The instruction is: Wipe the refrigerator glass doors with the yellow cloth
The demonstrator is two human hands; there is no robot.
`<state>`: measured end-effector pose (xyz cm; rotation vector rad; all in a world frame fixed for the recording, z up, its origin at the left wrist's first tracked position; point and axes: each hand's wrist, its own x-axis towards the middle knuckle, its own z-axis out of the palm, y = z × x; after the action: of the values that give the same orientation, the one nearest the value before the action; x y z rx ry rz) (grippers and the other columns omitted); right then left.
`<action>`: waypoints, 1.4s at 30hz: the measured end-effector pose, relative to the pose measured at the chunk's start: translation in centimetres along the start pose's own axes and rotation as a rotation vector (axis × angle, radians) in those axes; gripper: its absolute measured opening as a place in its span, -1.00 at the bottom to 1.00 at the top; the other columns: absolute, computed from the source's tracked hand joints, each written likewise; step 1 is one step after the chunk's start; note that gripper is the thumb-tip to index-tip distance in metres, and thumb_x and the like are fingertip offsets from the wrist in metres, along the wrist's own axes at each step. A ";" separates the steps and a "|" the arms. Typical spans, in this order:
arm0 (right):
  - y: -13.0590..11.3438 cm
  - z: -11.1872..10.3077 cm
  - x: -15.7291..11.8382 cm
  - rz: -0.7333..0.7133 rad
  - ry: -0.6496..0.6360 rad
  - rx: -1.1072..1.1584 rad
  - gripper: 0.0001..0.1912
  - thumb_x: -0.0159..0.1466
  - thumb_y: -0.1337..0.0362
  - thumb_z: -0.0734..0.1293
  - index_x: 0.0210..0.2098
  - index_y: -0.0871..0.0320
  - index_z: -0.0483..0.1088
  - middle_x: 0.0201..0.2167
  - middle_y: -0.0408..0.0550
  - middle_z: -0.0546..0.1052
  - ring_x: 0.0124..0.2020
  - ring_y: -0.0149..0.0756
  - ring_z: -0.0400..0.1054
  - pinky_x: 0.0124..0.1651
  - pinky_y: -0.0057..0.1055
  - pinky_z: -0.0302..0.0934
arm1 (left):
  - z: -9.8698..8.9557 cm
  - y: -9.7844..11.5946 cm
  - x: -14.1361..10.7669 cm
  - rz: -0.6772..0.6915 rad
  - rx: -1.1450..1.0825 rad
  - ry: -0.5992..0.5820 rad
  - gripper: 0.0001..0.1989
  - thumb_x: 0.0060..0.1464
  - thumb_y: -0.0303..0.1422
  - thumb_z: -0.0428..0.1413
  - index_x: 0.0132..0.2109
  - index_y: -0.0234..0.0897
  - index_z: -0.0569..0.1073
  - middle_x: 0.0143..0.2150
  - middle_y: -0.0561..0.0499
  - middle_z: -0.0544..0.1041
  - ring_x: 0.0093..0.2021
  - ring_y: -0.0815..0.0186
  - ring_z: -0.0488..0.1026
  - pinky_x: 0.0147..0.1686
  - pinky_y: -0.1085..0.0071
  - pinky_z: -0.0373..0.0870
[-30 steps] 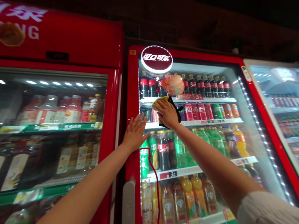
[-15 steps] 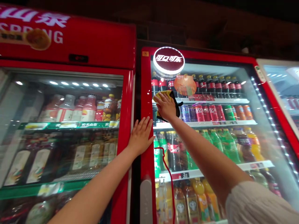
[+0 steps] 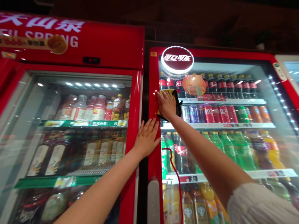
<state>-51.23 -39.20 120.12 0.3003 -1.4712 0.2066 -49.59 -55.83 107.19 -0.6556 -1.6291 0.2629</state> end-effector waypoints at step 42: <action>1.2 -1.5 -6.2 -0.440 -0.182 0.245 -0.62 0.41 0.29 0.27 0.19 0.14 0.47 0.21 0.05 0.53 0.32 -0.09 0.29 0.44 -0.01 0.02 | -1.6 -0.9 0.0 -0.144 -0.175 0.094 -0.27 0.32 -0.43 -0.06 0.52 -0.35 -0.15 0.54 -0.28 0.03 0.54 0.02 -0.05 0.46 -0.03 0.02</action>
<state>-50.79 -37.30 113.96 0.8485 -1.5206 0.0017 -48.23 -56.88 107.91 -0.6688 -1.6111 -0.0155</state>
